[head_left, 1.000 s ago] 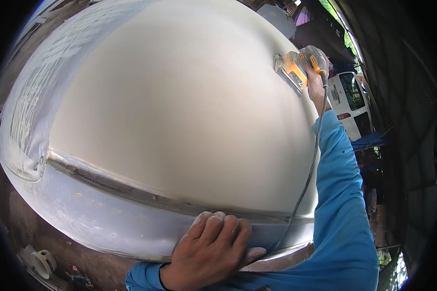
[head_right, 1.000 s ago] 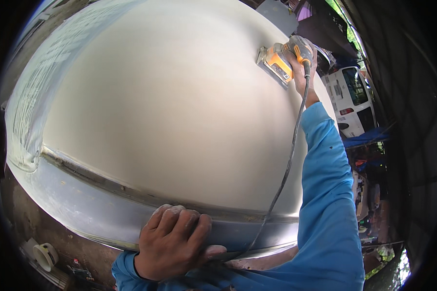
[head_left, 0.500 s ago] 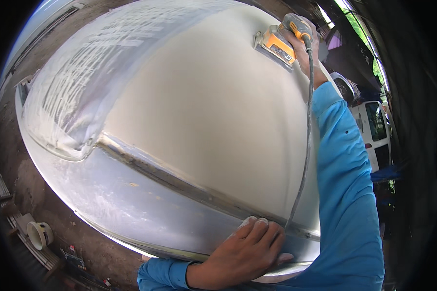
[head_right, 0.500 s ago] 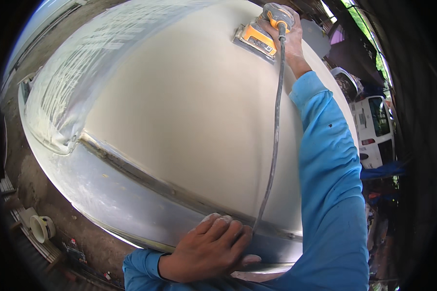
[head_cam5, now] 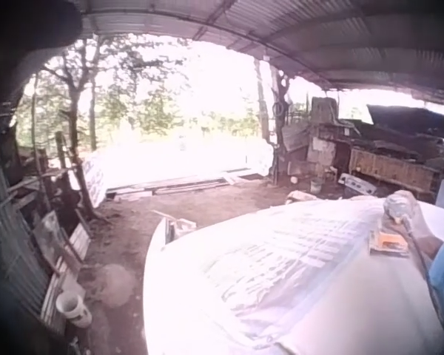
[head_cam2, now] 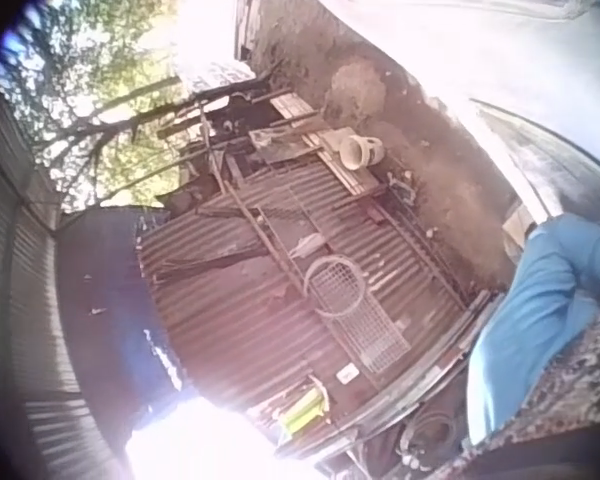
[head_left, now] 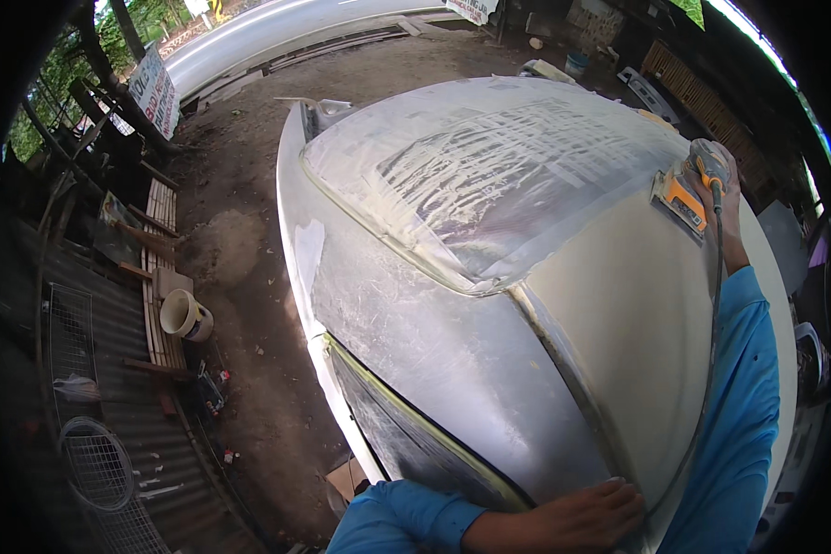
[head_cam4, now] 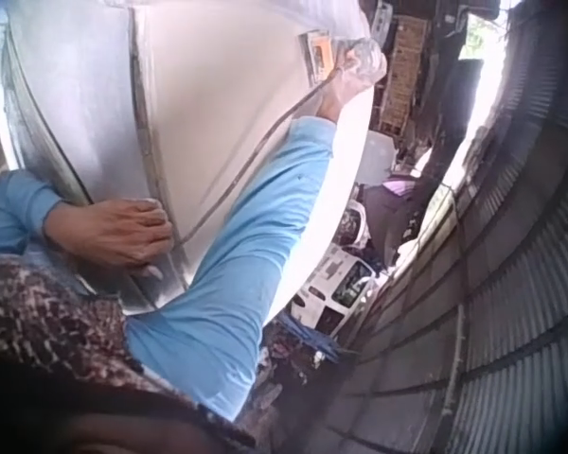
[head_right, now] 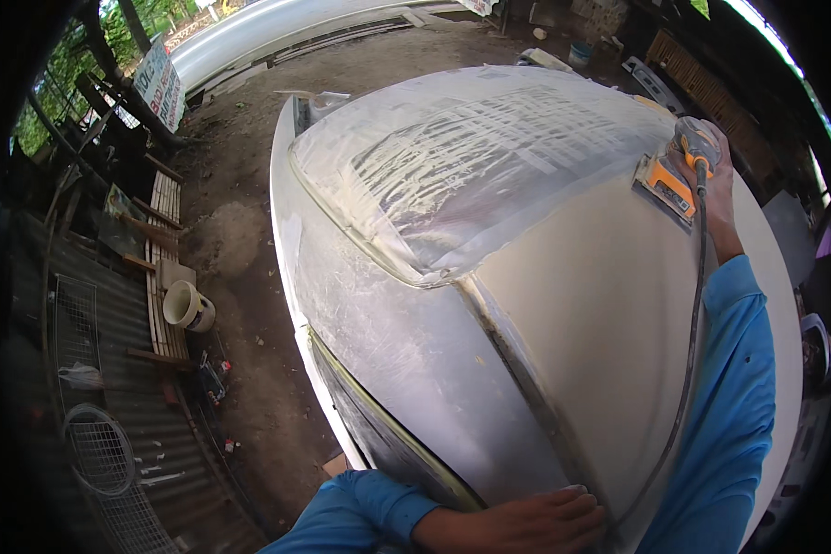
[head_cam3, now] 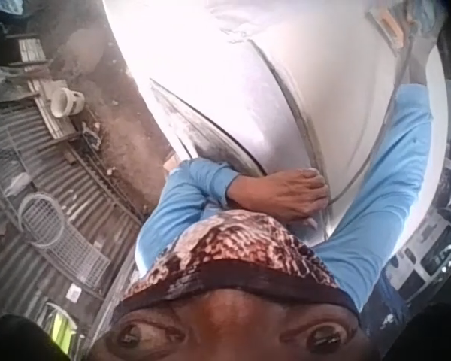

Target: Sanding the roof and pillars of a car using an electric orbital sander.

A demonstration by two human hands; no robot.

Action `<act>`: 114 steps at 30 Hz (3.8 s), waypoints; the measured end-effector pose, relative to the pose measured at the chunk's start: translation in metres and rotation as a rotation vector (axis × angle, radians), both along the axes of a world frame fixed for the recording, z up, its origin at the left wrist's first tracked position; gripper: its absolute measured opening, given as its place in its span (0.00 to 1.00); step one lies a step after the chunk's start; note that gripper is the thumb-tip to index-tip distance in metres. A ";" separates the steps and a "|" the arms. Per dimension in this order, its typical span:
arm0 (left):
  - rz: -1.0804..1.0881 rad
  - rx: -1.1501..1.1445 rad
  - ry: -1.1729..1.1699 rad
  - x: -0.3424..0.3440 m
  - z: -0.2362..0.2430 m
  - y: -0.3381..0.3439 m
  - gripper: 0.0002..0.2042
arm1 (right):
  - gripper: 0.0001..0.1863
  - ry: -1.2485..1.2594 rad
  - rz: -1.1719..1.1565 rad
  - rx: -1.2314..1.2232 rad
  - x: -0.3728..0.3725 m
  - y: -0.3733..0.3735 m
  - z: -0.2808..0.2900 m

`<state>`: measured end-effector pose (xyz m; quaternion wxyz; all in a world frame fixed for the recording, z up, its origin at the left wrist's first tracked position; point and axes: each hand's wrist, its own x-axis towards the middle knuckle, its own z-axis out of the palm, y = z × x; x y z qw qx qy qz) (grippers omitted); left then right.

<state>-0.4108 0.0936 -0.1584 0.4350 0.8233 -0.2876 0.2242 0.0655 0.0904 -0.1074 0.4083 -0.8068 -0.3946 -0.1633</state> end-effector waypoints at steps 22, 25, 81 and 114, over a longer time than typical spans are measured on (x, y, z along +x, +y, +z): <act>0.084 0.125 0.104 0.006 -0.017 -0.002 0.24 | 0.35 -0.148 -0.661 0.015 -0.169 -0.462 0.025; 0.065 0.165 0.077 0.006 -0.020 -0.002 0.25 | 0.39 -0.128 -0.822 0.022 -0.215 -0.528 0.027; -0.017 -0.011 0.056 0.010 -0.019 0.001 0.22 | 0.36 -0.099 0.206 0.130 -0.044 -0.039 -0.015; 0.099 0.100 0.001 0.008 -0.027 -0.007 0.25 | 0.42 -0.040 -0.941 0.175 -0.279 -0.562 0.024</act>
